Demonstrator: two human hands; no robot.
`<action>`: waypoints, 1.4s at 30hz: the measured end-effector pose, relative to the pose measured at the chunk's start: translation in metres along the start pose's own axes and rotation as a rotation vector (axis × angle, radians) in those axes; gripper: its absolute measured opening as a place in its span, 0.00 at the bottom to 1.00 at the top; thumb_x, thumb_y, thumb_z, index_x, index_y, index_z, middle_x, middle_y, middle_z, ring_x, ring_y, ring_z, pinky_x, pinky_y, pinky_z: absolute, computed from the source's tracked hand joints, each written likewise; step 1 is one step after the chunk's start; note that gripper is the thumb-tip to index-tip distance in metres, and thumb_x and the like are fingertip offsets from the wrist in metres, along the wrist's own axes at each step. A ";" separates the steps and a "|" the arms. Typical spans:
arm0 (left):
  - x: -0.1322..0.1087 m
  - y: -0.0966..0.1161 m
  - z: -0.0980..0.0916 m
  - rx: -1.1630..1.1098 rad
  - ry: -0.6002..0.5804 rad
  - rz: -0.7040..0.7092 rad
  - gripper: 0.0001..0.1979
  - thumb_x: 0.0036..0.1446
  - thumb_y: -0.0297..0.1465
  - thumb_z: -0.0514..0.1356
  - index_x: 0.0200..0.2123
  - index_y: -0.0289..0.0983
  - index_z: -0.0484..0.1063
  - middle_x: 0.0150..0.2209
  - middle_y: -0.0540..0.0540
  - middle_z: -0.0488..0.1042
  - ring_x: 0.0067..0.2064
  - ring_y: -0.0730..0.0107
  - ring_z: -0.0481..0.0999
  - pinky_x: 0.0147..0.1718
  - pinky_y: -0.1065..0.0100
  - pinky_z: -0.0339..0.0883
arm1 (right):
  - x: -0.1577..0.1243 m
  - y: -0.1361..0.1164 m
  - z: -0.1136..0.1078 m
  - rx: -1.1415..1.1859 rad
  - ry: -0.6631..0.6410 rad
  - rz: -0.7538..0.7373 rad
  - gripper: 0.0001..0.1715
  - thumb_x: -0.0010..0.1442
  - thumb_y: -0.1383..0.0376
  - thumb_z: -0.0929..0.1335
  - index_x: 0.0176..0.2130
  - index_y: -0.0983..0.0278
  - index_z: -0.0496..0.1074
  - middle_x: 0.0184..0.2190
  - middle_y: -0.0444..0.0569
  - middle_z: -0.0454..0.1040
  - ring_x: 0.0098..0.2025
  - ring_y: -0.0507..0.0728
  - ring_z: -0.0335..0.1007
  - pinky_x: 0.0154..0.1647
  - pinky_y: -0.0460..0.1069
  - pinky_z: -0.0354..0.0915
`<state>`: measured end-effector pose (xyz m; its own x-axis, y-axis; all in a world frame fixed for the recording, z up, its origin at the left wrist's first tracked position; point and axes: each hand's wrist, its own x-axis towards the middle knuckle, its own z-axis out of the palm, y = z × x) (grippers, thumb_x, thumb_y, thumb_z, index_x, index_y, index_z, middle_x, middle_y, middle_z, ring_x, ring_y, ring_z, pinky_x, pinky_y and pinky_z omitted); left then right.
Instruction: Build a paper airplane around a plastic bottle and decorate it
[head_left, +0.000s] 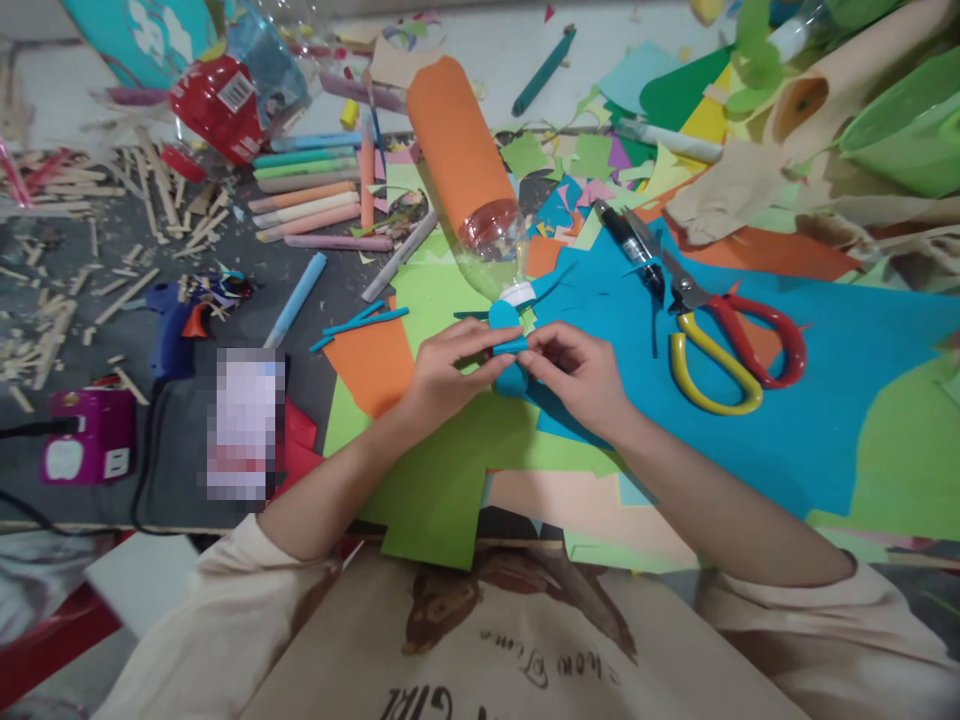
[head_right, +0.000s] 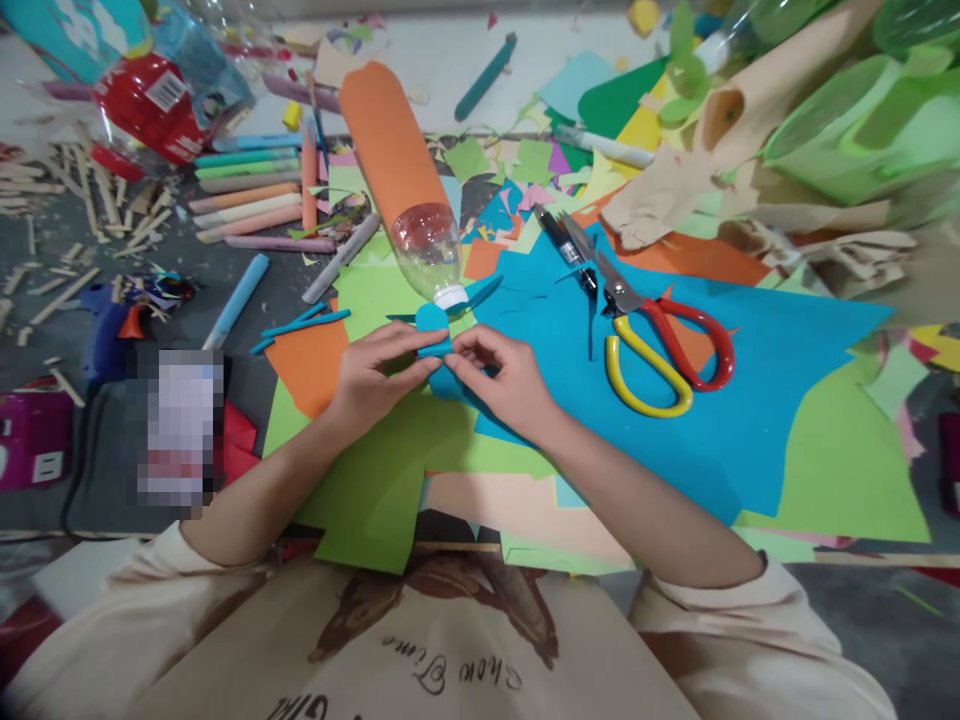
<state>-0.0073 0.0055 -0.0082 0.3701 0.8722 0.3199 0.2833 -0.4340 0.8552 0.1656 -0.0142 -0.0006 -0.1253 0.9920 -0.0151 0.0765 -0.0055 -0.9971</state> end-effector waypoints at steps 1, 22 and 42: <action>0.000 0.000 0.000 -0.010 0.000 0.012 0.10 0.58 0.30 0.63 0.43 0.39 0.80 0.32 0.48 0.77 0.32 0.75 0.73 0.32 0.73 0.68 | 0.000 0.000 0.000 0.010 0.009 -0.005 0.09 0.53 0.62 0.71 0.27 0.61 0.68 0.22 0.40 0.67 0.24 0.49 0.61 0.27 0.47 0.61; -0.002 -0.004 0.002 0.050 0.022 0.096 0.15 0.61 0.42 0.59 0.41 0.41 0.81 0.28 0.47 0.78 0.30 0.75 0.75 0.30 0.74 0.68 | -0.003 -0.001 -0.001 -0.047 0.047 -0.002 0.12 0.54 0.56 0.71 0.27 0.61 0.69 0.22 0.42 0.71 0.24 0.51 0.65 0.27 0.49 0.64; -0.001 -0.001 0.000 0.077 0.028 0.195 0.11 0.62 0.35 0.59 0.38 0.37 0.81 0.29 0.45 0.81 0.31 0.74 0.78 0.32 0.74 0.71 | -0.006 0.004 0.001 -0.053 0.103 -0.153 0.06 0.55 0.65 0.71 0.32 0.60 0.68 0.27 0.42 0.70 0.27 0.50 0.66 0.29 0.48 0.66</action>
<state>-0.0082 0.0048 -0.0090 0.4004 0.7755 0.4881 0.2761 -0.6100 0.7427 0.1658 -0.0201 -0.0045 -0.0374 0.9884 0.1469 0.1164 0.1503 -0.9818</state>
